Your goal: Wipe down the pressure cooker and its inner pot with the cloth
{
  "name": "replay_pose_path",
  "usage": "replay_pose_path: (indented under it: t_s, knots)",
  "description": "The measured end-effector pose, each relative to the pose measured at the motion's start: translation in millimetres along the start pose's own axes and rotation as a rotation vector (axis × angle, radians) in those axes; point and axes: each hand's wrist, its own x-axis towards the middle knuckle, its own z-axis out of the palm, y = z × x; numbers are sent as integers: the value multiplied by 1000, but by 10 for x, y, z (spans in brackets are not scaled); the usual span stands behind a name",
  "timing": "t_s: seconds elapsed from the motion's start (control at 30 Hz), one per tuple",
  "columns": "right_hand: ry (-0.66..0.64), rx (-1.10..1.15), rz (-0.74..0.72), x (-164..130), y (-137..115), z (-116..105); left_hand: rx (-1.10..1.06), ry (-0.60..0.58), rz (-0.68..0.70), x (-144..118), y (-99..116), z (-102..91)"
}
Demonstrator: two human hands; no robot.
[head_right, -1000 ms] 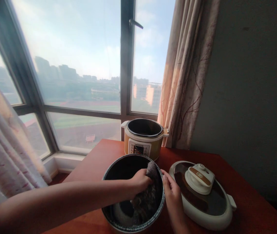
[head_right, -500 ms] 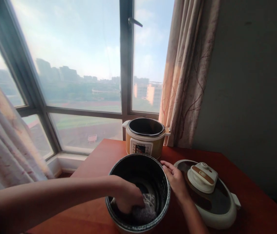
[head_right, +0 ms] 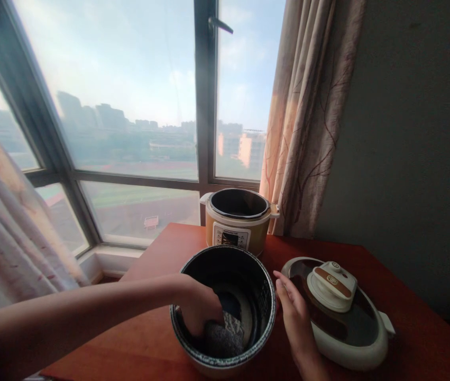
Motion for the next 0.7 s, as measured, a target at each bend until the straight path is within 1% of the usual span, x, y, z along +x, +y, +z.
replay_pose_path:
  t_s: [0.03,0.1,0.13,0.2,0.3,0.43,0.5,0.53,0.6,0.63,0.7]
  knots:
    - [21,2,4,-126,25,-22,-29,0,-17,0,9,-7]
    - [1,19,47,-388,73,-50,-115,10,-48,26,37,-25]
    - [-19,33,77,-509,92,-52,-177,32,-58,53,54,-35]
    - [-50,70,127,-705,113,-34,-334,122,-75,138,87,-52]
    - [-51,126,169,-848,105,31,-611,364,-121,321,124,-54]
    - [-53,159,167,-845,92,85,-986,711,-268,552,139,-40]
    - [-56,164,166,-824,107,85,-1107,842,-319,618,131,-49]
    - [-57,162,169,-814,118,81,-1126,884,-333,638,124,-59]
    - [-54,158,169,-796,142,72,-1071,929,-340,663,111,-79]
    - [-52,159,159,-784,152,68,-1011,929,-331,668,108,-86]
    - [-52,164,137,-753,161,63,-852,884,-297,664,120,-94]
